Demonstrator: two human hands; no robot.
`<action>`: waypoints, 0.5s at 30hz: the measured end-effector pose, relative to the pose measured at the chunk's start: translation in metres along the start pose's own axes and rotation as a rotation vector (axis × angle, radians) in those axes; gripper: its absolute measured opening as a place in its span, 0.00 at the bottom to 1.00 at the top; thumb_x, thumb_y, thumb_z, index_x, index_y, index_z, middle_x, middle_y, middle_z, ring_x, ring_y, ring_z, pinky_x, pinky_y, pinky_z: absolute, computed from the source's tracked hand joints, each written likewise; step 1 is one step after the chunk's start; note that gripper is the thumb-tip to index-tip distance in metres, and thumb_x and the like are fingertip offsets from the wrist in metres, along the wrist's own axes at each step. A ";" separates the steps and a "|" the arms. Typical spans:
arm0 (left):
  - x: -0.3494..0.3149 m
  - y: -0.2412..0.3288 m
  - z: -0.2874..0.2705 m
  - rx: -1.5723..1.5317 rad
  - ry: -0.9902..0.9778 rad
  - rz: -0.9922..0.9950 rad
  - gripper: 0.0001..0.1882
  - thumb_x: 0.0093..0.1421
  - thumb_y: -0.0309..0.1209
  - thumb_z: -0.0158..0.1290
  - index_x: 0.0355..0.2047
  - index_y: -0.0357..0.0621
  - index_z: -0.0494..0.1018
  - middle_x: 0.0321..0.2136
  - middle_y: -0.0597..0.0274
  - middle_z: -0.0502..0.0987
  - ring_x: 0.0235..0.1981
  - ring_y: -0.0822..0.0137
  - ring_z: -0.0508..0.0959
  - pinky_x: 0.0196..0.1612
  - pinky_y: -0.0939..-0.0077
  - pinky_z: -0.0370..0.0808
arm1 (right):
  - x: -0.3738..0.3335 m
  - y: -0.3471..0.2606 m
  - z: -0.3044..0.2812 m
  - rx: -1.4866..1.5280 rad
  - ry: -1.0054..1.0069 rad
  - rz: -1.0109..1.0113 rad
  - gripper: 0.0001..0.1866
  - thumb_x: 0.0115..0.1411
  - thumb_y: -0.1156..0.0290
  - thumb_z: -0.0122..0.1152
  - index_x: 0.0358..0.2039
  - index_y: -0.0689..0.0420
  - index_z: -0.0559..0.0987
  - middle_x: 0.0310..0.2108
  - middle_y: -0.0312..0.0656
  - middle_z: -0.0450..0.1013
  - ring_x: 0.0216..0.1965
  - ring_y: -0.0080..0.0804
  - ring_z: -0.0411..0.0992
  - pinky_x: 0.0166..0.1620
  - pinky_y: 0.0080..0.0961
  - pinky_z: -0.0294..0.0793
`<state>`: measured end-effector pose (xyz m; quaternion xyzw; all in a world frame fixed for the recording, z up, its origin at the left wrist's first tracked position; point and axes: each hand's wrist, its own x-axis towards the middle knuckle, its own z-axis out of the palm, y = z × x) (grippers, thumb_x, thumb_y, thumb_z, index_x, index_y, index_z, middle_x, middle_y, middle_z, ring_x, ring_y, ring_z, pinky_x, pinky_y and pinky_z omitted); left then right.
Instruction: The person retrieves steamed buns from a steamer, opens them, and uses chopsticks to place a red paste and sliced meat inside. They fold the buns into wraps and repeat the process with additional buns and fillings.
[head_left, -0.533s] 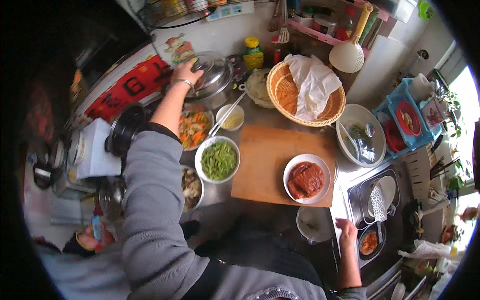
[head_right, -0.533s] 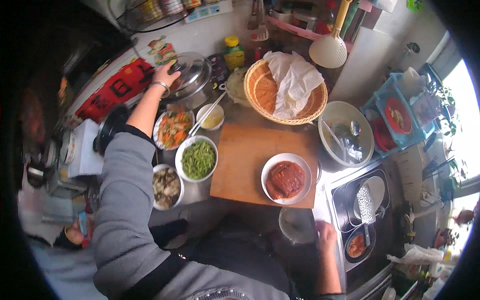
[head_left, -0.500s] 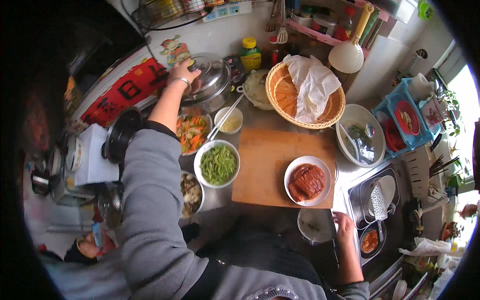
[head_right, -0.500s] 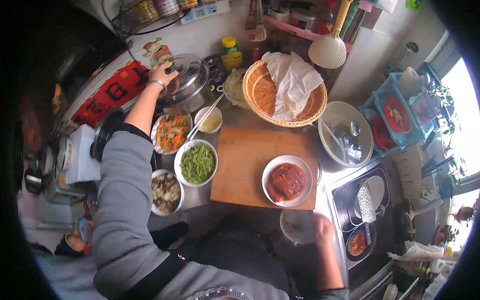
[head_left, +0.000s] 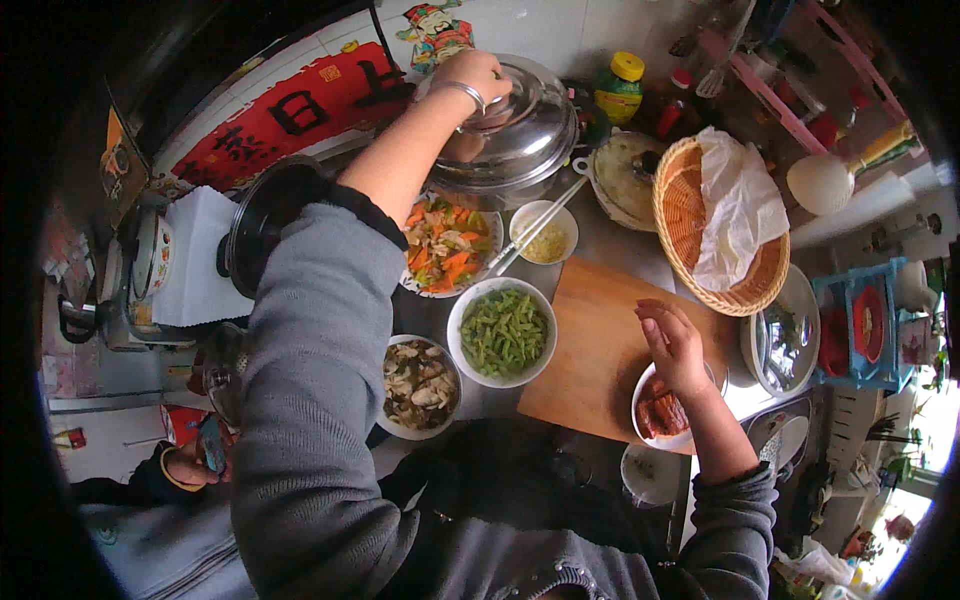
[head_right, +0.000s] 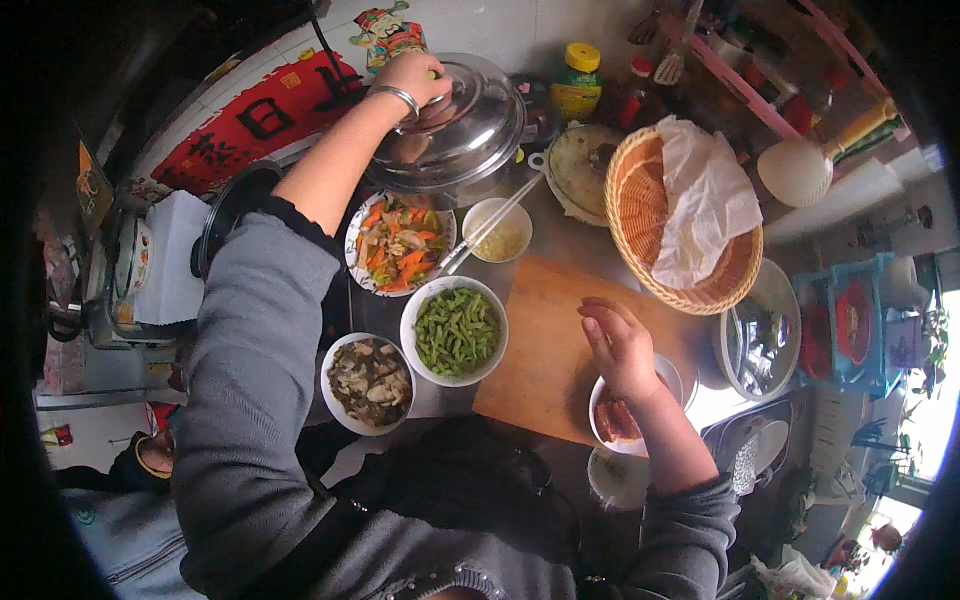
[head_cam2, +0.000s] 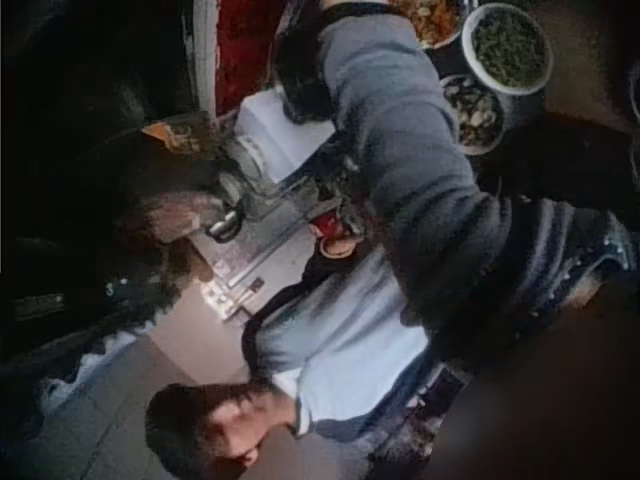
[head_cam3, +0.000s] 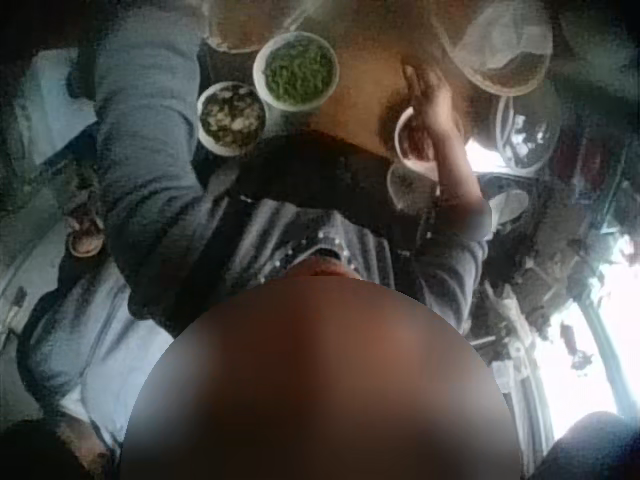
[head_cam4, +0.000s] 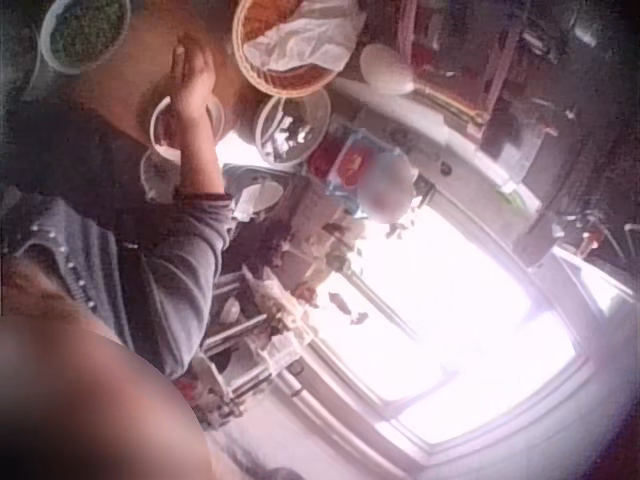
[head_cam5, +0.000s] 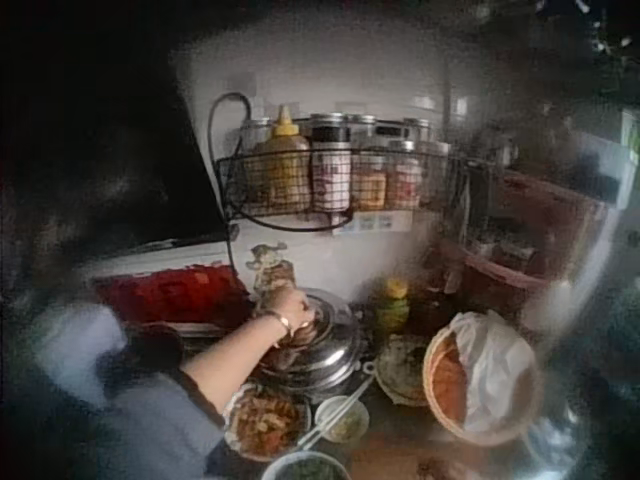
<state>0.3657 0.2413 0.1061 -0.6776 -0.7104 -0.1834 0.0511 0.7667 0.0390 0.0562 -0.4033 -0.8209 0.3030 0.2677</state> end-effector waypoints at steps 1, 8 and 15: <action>-0.001 0.002 -0.002 -0.004 0.021 -0.014 0.17 0.47 0.46 0.54 0.30 0.50 0.79 0.32 0.52 0.77 0.35 0.54 0.77 0.41 0.63 0.73 | 0.008 0.001 0.003 0.000 0.014 -0.018 0.08 0.60 0.71 0.52 0.37 0.59 0.76 0.40 0.46 0.73 0.37 0.43 0.73 0.40 0.30 0.73; 0.004 0.038 -0.084 -0.050 -0.136 -0.058 0.15 0.52 0.37 0.52 0.17 0.38 0.76 0.18 0.50 0.74 0.20 0.55 0.73 0.28 0.62 0.70 | 0.032 0.007 0.022 0.025 -0.005 -0.037 0.08 0.59 0.71 0.54 0.37 0.59 0.77 0.37 0.46 0.73 0.34 0.41 0.72 0.36 0.29 0.72; -0.158 0.053 -0.142 -0.285 0.053 0.211 0.13 0.48 0.36 0.58 0.33 0.45 0.77 0.30 0.57 0.72 0.34 0.60 0.74 0.36 0.70 0.72 | 0.027 0.010 0.022 0.041 -0.005 0.176 0.10 0.59 0.73 0.54 0.41 0.60 0.75 0.35 0.46 0.73 0.35 0.35 0.72 0.38 0.26 0.71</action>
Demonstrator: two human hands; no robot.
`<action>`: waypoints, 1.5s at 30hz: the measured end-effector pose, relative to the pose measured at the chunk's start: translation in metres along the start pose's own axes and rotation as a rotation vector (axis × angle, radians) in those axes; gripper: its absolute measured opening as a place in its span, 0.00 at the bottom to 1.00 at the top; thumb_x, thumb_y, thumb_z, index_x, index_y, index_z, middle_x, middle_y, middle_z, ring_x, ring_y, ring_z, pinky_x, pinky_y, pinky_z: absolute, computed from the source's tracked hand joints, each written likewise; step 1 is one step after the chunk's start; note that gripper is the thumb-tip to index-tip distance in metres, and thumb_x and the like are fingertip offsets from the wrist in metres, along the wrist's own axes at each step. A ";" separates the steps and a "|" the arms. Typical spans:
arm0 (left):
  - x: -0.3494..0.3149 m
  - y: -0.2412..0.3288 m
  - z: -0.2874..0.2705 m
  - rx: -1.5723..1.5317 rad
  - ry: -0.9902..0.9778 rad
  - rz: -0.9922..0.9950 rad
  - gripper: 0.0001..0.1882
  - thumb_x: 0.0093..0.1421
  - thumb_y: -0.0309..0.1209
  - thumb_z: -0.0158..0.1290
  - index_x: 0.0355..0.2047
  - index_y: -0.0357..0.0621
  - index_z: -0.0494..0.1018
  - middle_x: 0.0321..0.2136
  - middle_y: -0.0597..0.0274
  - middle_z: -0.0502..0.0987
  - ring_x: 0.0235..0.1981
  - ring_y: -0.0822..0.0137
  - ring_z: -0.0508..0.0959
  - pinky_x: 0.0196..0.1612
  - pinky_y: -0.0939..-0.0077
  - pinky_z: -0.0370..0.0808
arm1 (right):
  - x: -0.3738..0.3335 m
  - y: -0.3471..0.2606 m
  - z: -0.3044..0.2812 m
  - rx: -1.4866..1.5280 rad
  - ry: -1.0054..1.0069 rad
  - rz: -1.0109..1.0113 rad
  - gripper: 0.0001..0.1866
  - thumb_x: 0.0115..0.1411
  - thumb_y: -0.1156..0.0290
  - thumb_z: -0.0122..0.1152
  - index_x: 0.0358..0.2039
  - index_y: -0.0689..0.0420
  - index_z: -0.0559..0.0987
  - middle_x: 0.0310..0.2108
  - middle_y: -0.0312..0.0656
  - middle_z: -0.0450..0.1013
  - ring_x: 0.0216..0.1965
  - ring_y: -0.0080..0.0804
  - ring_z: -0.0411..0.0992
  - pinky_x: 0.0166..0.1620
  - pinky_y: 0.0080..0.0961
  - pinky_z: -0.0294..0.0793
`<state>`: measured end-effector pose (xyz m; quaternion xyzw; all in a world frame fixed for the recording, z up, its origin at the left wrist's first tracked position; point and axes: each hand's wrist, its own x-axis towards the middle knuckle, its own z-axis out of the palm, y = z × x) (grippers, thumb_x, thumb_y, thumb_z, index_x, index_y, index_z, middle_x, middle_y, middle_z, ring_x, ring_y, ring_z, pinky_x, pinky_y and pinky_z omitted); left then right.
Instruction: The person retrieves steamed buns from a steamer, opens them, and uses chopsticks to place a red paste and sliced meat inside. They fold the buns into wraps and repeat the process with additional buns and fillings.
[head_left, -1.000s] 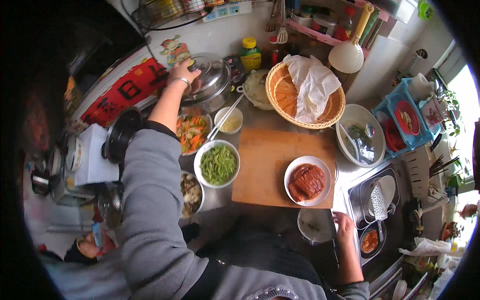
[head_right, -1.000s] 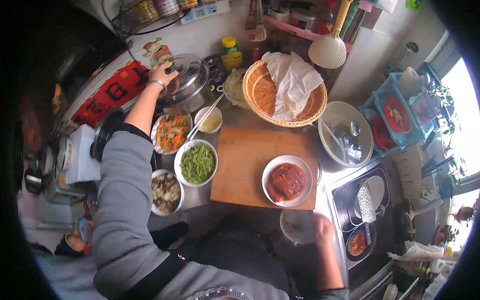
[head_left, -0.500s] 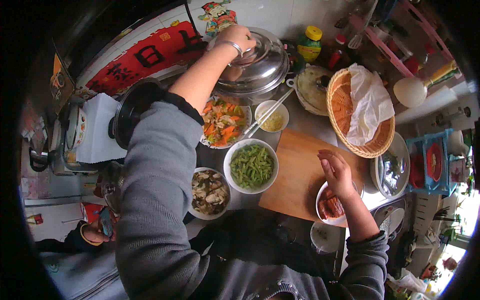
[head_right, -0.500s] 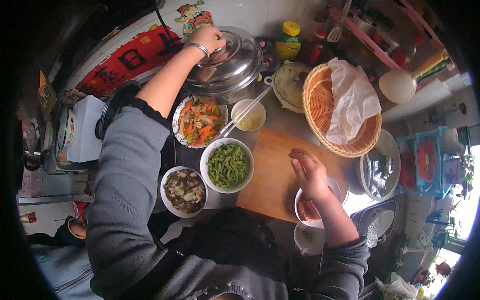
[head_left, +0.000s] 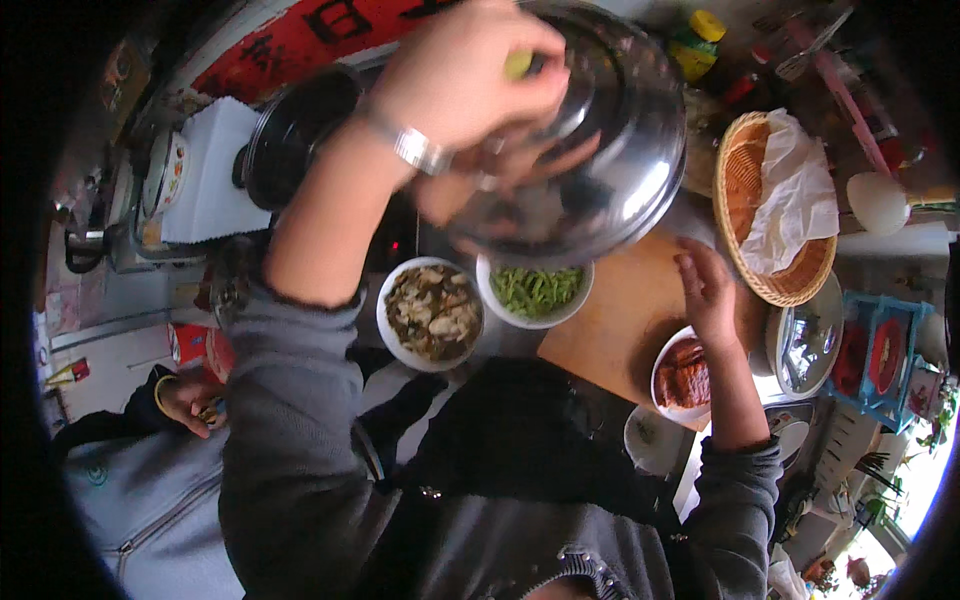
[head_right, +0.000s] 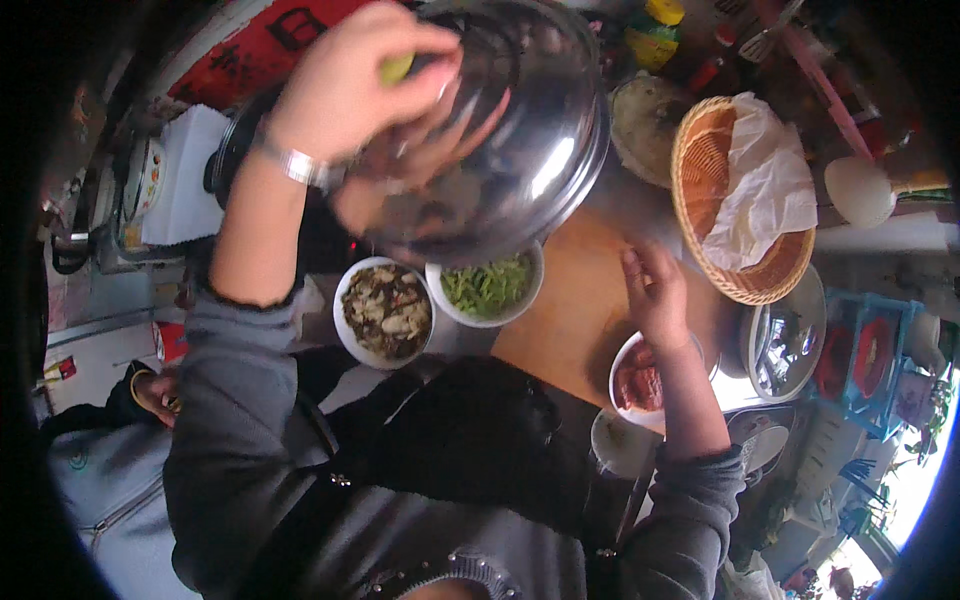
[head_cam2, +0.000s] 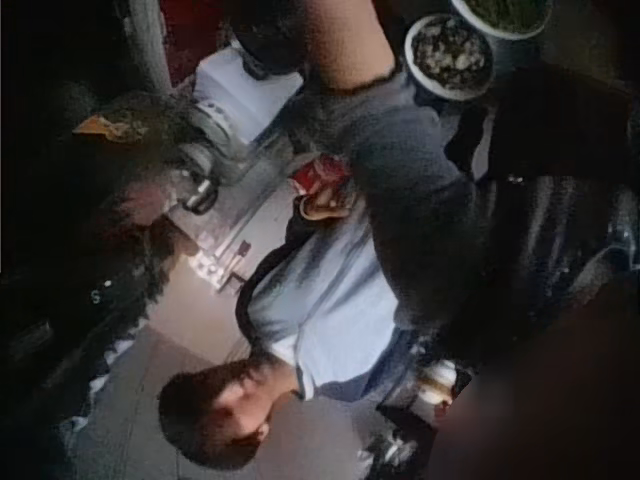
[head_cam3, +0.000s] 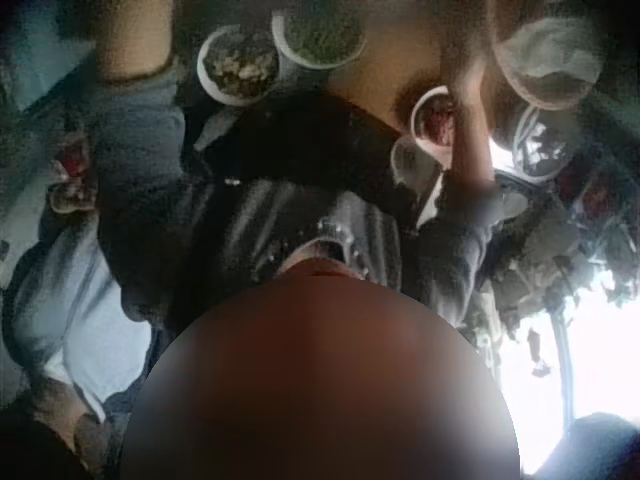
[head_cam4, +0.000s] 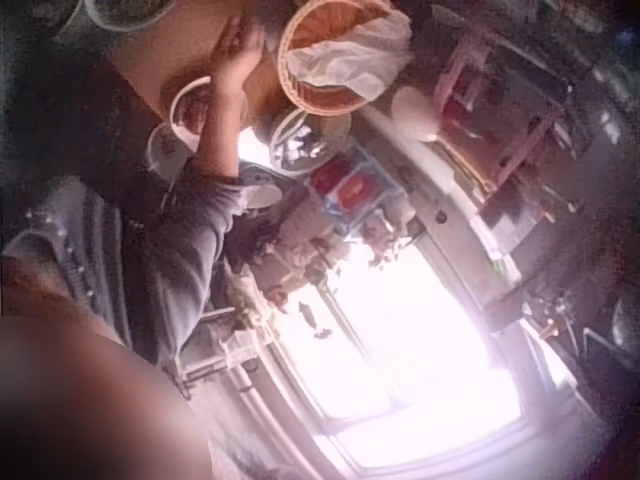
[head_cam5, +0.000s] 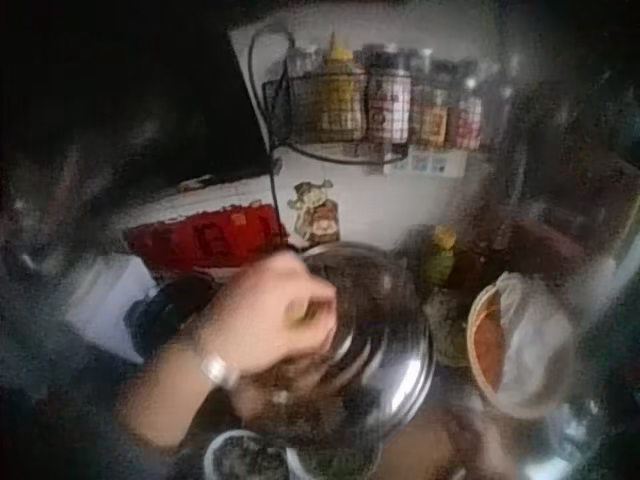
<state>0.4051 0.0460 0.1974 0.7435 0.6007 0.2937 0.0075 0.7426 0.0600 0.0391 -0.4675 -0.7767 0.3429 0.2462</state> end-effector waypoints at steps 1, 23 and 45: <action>-0.029 0.008 -0.001 -0.007 -0.038 -0.005 0.12 0.48 0.34 0.58 0.33 0.44 0.76 0.29 0.58 0.71 0.33 0.60 0.74 0.35 0.71 0.71 | -0.002 0.000 -0.001 0.021 0.037 -0.078 0.10 0.59 0.74 0.54 0.41 0.60 0.75 0.36 0.46 0.73 0.35 0.35 0.72 0.38 0.25 0.71; -0.135 0.138 0.229 0.093 -0.398 -0.181 0.10 0.52 0.32 0.48 0.30 0.42 0.75 0.35 0.57 0.70 0.37 0.60 0.74 0.28 0.70 0.77 | -0.008 0.093 0.047 0.158 -0.293 0.276 0.22 0.62 0.65 0.49 0.54 0.59 0.67 0.45 0.47 0.72 0.46 0.31 0.70 0.49 0.26 0.67; -0.086 -0.050 0.157 -0.826 0.347 -0.711 0.22 0.50 0.28 0.59 0.43 0.38 0.64 0.39 0.58 0.68 0.36 0.66 0.70 0.42 0.71 0.71 | 0.258 -0.105 0.142 -0.610 -0.069 0.008 0.25 0.49 0.48 0.60 0.39 0.55 0.79 0.40 0.52 0.72 0.41 0.45 0.72 0.46 0.34 0.71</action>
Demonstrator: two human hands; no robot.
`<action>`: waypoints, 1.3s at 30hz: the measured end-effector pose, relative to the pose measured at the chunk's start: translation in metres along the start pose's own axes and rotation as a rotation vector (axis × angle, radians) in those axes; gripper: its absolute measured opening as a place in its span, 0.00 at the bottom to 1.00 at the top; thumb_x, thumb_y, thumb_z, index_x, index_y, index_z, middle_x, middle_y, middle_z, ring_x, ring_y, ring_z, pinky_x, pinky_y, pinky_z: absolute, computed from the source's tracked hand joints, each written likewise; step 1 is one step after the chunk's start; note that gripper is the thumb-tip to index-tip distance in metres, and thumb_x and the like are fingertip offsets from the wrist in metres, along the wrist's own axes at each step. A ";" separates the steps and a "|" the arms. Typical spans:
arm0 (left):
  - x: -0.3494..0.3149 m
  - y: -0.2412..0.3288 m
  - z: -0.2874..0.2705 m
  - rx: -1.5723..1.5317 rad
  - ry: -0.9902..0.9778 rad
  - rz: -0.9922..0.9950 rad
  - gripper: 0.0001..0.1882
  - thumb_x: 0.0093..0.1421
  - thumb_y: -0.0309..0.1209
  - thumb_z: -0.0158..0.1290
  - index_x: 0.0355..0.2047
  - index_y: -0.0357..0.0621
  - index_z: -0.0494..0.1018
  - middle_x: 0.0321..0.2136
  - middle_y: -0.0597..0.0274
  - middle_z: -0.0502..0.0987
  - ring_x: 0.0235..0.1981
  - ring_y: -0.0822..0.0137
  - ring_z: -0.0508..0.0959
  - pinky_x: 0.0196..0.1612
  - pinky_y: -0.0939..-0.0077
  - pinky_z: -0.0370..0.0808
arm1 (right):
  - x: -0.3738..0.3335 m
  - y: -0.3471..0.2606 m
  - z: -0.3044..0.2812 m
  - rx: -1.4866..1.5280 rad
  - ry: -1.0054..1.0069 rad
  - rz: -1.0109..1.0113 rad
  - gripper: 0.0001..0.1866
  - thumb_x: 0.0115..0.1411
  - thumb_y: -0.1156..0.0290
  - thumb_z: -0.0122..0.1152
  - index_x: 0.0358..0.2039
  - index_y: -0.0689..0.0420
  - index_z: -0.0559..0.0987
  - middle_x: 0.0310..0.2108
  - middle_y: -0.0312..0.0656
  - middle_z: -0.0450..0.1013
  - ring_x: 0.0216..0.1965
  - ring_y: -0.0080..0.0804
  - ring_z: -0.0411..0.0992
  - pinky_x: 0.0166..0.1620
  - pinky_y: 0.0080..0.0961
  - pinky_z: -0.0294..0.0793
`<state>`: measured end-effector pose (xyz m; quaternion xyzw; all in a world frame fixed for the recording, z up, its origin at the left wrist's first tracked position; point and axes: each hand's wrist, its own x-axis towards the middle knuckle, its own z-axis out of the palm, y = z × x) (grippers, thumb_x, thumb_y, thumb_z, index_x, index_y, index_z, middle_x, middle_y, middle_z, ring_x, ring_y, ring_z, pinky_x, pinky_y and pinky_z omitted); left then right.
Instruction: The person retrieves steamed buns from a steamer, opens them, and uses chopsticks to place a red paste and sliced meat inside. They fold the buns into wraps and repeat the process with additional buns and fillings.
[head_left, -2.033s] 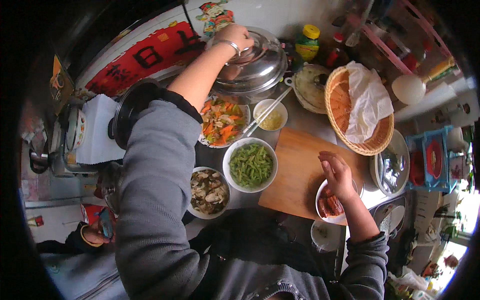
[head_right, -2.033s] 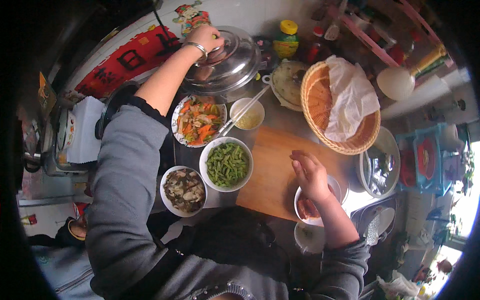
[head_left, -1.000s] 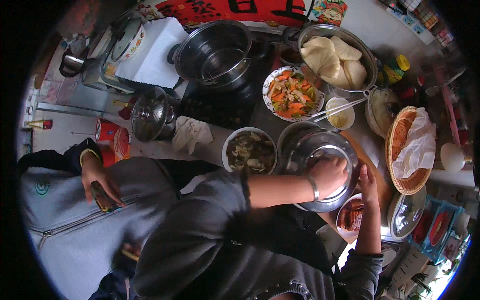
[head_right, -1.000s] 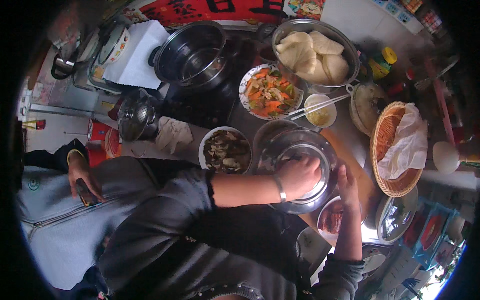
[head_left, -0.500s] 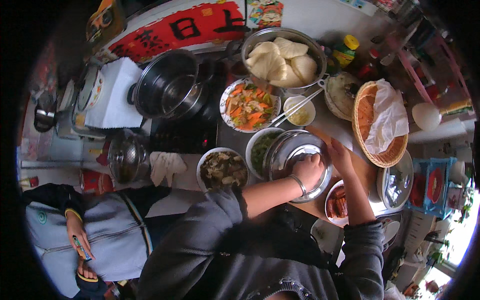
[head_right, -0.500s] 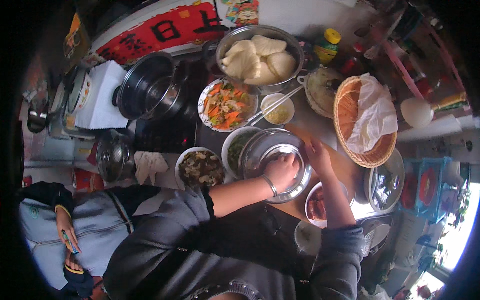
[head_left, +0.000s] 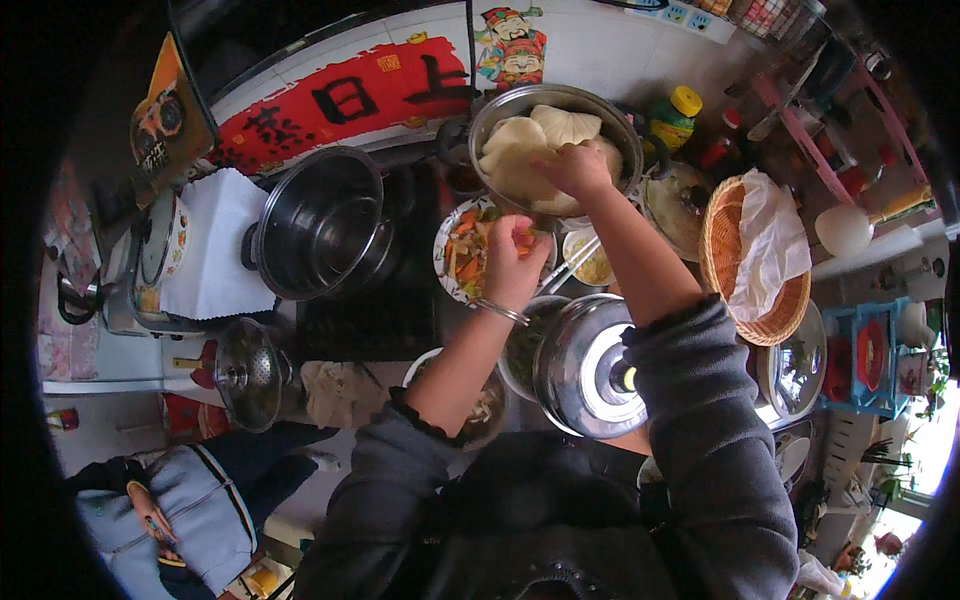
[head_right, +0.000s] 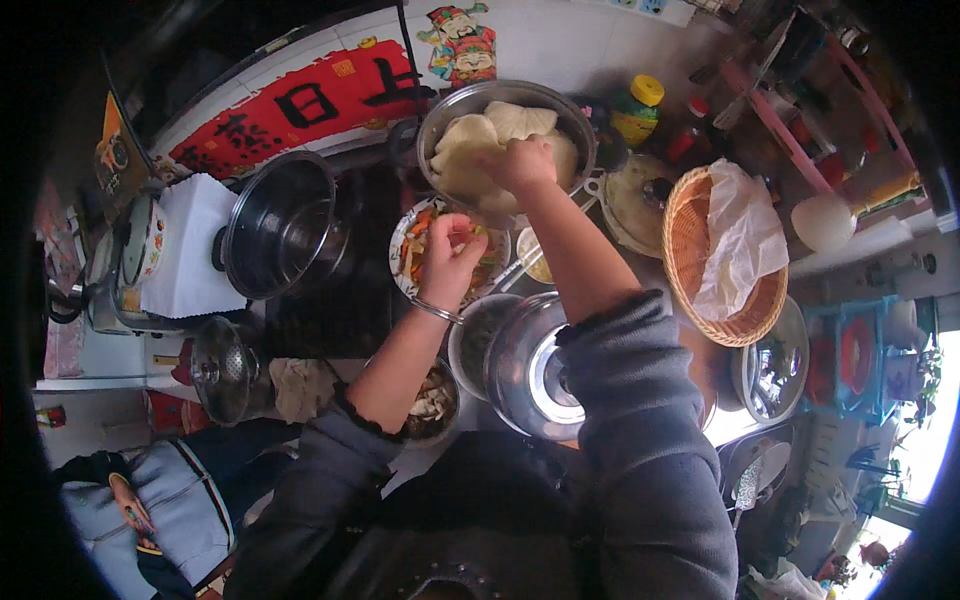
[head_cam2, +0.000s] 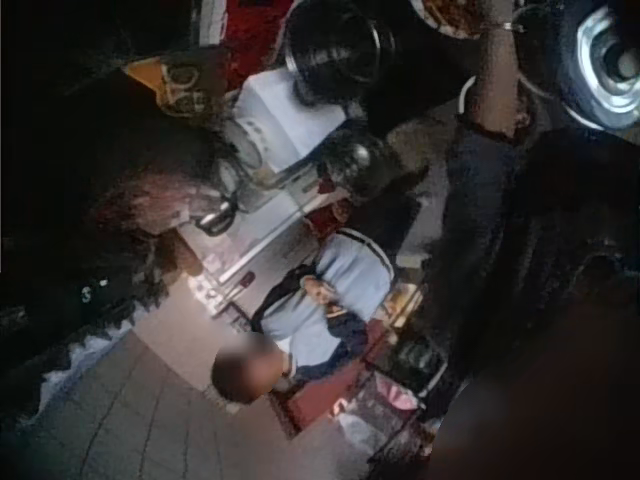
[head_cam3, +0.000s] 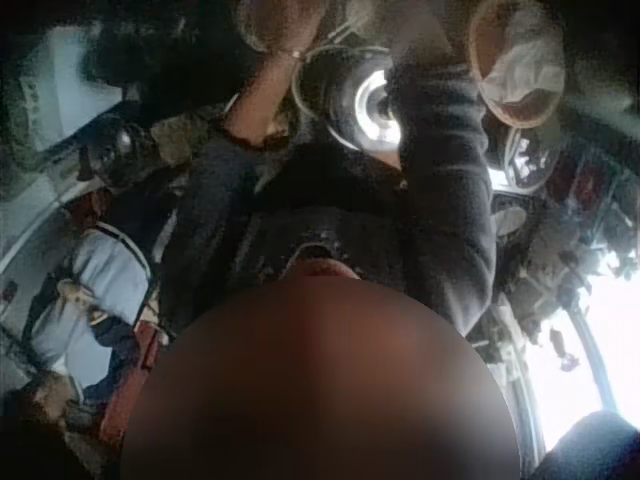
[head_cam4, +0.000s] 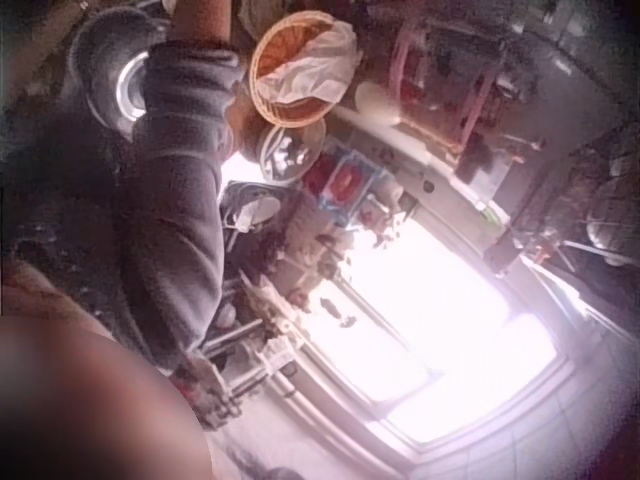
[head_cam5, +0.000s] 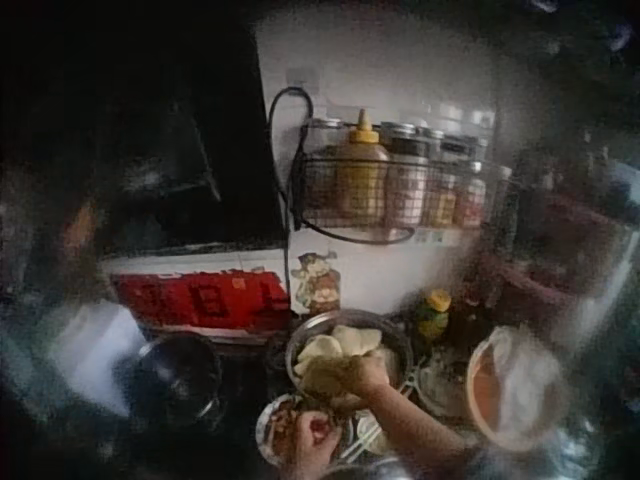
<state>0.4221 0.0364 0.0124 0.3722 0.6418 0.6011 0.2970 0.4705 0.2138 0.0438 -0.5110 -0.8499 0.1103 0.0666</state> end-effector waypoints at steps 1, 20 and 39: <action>0.003 -0.004 -0.002 -0.039 -0.016 0.017 0.23 0.51 0.27 0.58 0.46 0.39 0.63 0.42 0.58 0.67 0.39 0.66 0.70 0.44 0.72 0.70 | 0.004 -0.005 0.001 0.006 0.041 -0.015 0.25 0.49 0.48 0.59 0.40 0.54 0.79 0.41 0.51 0.72 0.40 0.45 0.72 0.45 0.35 0.71; -0.062 0.090 -0.020 -1.008 -0.417 -0.257 0.50 0.47 0.70 0.39 0.60 0.45 0.53 0.54 0.61 0.64 0.54 0.63 0.66 0.54 0.66 0.66 | -0.217 -0.023 -0.081 0.388 0.563 -0.623 0.30 0.30 0.66 0.71 0.38 0.56 0.71 0.44 0.47 0.68 0.46 0.48 0.66 0.45 0.36 0.67; -0.419 0.127 0.179 -1.028 -0.974 -0.617 0.41 0.57 0.57 0.45 0.62 0.46 0.48 0.60 0.58 0.57 0.61 0.59 0.58 0.62 0.57 0.54 | -0.621 0.212 -0.095 1.979 0.640 0.247 0.19 0.63 0.64 0.50 0.51 0.60 0.68 0.46 0.37 0.68 0.47 0.24 0.65 0.51 0.23 0.63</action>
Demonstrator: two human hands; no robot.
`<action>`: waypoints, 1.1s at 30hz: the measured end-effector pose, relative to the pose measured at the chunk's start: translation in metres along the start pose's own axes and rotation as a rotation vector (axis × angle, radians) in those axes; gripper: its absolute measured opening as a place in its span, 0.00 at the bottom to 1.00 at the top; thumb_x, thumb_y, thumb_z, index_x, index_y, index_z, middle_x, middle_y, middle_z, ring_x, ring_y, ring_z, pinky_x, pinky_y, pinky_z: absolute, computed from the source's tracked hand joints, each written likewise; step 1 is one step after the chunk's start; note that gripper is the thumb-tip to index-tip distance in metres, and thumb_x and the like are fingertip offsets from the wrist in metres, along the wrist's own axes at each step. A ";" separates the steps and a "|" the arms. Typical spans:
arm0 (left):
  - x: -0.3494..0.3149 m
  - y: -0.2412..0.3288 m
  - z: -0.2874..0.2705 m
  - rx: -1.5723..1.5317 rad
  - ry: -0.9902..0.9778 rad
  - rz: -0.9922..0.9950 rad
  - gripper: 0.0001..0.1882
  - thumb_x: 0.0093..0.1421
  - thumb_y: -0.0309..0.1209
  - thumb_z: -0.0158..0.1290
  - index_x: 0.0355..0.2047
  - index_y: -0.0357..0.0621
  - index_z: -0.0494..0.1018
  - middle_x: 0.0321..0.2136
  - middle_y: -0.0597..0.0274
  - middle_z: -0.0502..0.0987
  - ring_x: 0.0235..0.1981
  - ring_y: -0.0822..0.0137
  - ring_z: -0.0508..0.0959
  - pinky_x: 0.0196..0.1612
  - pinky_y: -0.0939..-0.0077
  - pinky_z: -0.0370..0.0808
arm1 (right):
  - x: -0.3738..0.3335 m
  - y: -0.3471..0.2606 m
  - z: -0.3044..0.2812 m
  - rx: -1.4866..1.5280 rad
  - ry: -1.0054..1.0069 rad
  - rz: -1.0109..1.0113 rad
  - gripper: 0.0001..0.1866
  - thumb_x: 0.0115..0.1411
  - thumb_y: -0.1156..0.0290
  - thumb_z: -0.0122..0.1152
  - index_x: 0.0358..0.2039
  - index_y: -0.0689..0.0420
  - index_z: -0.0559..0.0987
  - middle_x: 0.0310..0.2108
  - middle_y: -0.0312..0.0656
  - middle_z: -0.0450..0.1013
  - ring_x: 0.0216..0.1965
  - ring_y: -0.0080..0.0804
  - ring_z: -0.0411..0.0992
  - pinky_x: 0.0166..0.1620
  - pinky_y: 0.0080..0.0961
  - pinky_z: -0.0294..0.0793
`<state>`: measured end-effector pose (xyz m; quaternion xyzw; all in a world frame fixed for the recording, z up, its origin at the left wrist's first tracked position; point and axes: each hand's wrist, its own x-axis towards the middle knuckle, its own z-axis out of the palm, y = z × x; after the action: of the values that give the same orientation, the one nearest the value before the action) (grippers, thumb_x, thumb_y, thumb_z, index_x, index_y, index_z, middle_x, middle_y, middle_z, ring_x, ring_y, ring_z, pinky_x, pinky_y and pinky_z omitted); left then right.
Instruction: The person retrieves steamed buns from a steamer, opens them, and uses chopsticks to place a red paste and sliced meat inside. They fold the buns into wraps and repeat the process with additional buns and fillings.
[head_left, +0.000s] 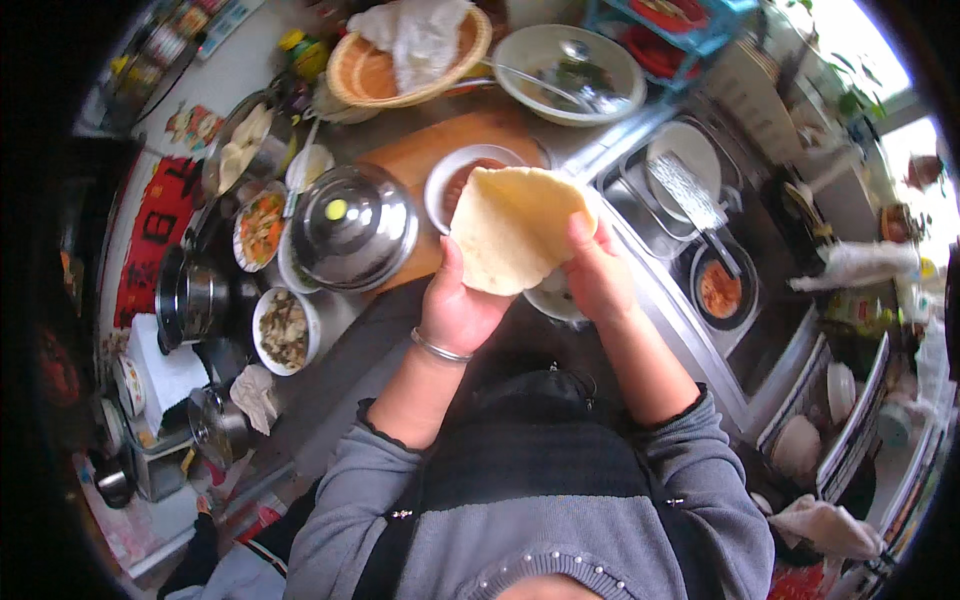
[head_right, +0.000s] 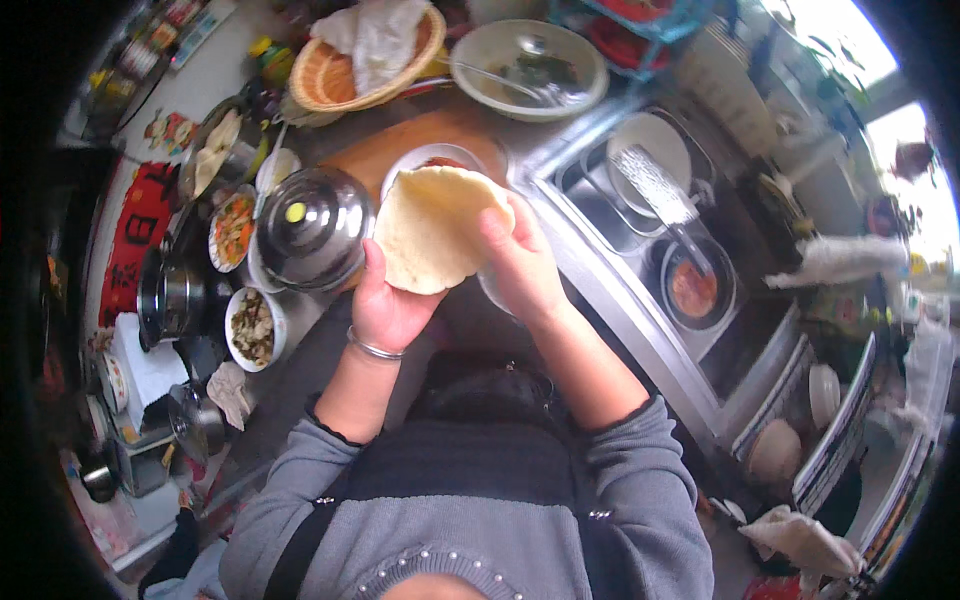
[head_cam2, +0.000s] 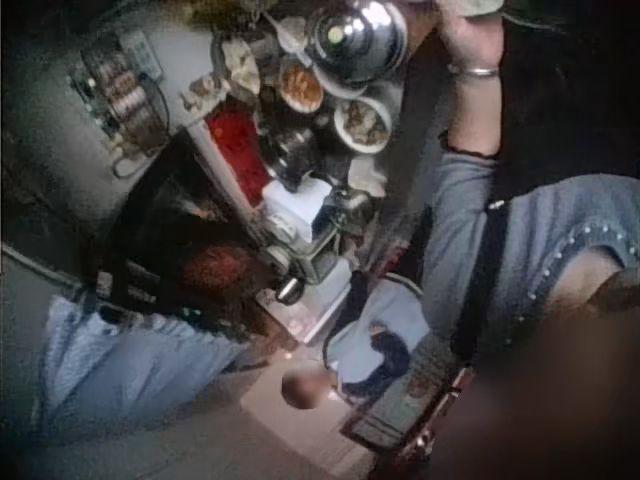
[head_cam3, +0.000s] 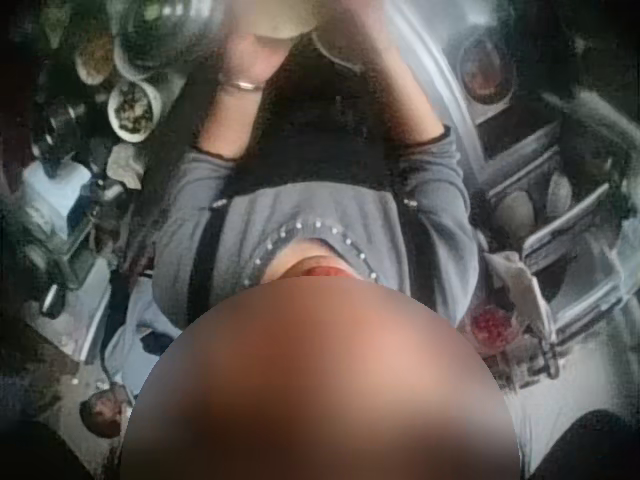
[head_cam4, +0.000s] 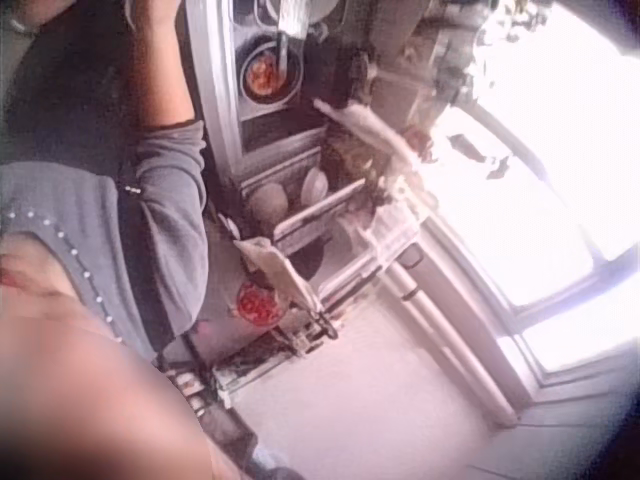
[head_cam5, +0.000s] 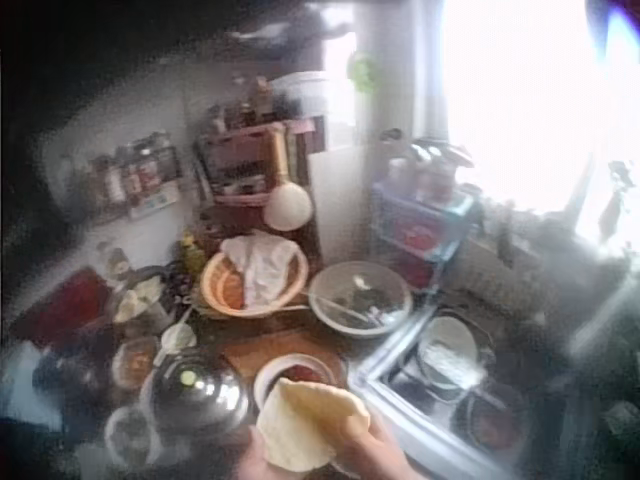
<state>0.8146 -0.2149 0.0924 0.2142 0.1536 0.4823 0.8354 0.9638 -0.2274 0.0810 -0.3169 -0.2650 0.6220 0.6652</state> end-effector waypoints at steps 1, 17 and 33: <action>-0.002 -0.017 0.006 0.007 -0.010 -0.022 0.42 0.57 0.57 0.45 0.63 0.46 0.48 0.60 0.58 0.57 0.61 0.59 0.58 0.62 0.57 0.53 | -0.012 -0.009 -0.013 -0.039 0.023 -0.014 0.19 0.63 0.64 0.51 0.51 0.60 0.68 0.46 0.37 0.68 0.47 0.24 0.66 0.51 0.23 0.64; -0.019 -0.102 -0.032 -0.131 0.099 -0.343 0.36 0.49 0.48 0.52 0.56 0.41 0.61 0.52 0.54 0.67 0.53 0.56 0.68 0.56 0.59 0.65 | -0.070 -0.035 -0.065 -1.299 0.122 -0.173 0.16 0.50 0.61 0.60 0.36 0.56 0.72 0.35 0.44 0.71 0.40 0.45 0.70 0.43 0.36 0.70; -0.033 -0.032 -0.071 -0.357 0.251 -0.244 0.34 0.56 0.52 0.47 0.55 0.40 0.60 0.52 0.47 0.67 0.50 0.48 0.70 0.53 0.51 0.67 | 0.017 -0.001 -0.105 -1.009 0.056 0.087 0.16 0.59 0.65 0.56 0.45 0.60 0.73 0.40 0.42 0.72 0.41 0.29 0.71 0.44 0.25 0.70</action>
<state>0.7889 -0.2430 0.0168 -0.0182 0.1933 0.4203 0.8864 1.0441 -0.2203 0.0119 -0.6261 -0.5010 0.4348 0.4098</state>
